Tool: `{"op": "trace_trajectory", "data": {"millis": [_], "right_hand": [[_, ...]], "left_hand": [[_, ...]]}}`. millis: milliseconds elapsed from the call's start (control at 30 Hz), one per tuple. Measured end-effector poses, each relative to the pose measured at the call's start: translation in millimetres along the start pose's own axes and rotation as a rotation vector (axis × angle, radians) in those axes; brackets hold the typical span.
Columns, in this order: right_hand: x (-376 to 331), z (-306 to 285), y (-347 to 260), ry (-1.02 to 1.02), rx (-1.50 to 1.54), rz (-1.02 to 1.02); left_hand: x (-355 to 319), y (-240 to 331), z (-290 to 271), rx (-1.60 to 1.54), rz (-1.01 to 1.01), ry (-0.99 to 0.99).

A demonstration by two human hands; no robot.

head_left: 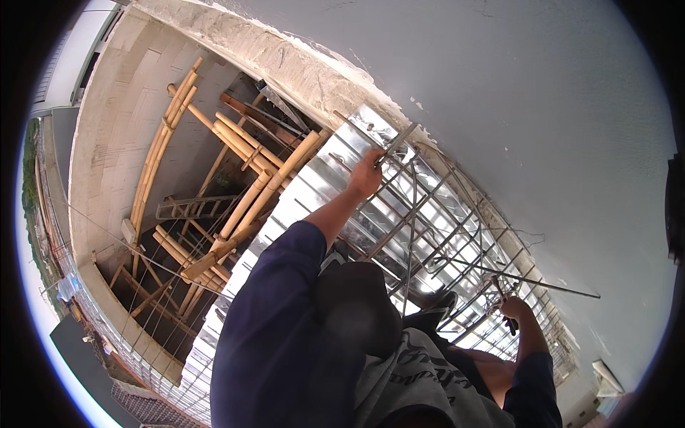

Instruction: The person assembles a metal scaffolding structure on a rooftop. They connect metal poles and crossbars, secure joints with wire ties, and adjust components to form a stable frame. The person works on a red corrugated roof with a blue water tank and a cap visible nearby.

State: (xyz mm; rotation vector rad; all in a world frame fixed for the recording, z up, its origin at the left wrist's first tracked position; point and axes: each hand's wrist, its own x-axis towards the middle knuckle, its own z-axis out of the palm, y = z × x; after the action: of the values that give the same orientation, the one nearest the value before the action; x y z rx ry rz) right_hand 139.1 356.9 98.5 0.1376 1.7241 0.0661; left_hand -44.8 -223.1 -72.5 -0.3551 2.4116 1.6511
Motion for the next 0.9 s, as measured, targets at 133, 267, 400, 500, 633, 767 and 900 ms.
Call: {"op": "trace_trajectory", "data": {"millis": [133,267,400,500,633,767,900], "right_hand": [[-99.2,-79.0,-125.2,-0.09,0.049,0.092],[-152.9,-142.8,-218.9,-0.095,0.397,0.088],[-200.9,-170.3,-294.0,-0.299,-0.152,-0.175],[-194.3,-163.4,-311.2,-0.322,-0.288,-0.501],[-213.1,-224.2,-417.1,-0.044,0.0,-0.313],[-140.5,-255.4,-457.8,0.526,-0.329,-0.242],[-30.8,-272.2,-457.1,0.533,-0.57,0.019]], "left_hand": [[-5.7,14.1,-9.0,0.018,-0.107,0.027],[-3.8,2.9,-8.0,0.031,-0.087,0.035],[-1.4,-0.2,-4.7,0.021,-0.054,0.031],[-0.3,2.6,-4.7,0.022,-0.085,0.025],[-6.4,3.9,-14.1,0.025,-0.102,0.004],[-7.0,11.8,-17.7,0.082,-0.121,-0.002],[-1.8,15.1,-7.0,0.047,-0.066,0.015]]}}
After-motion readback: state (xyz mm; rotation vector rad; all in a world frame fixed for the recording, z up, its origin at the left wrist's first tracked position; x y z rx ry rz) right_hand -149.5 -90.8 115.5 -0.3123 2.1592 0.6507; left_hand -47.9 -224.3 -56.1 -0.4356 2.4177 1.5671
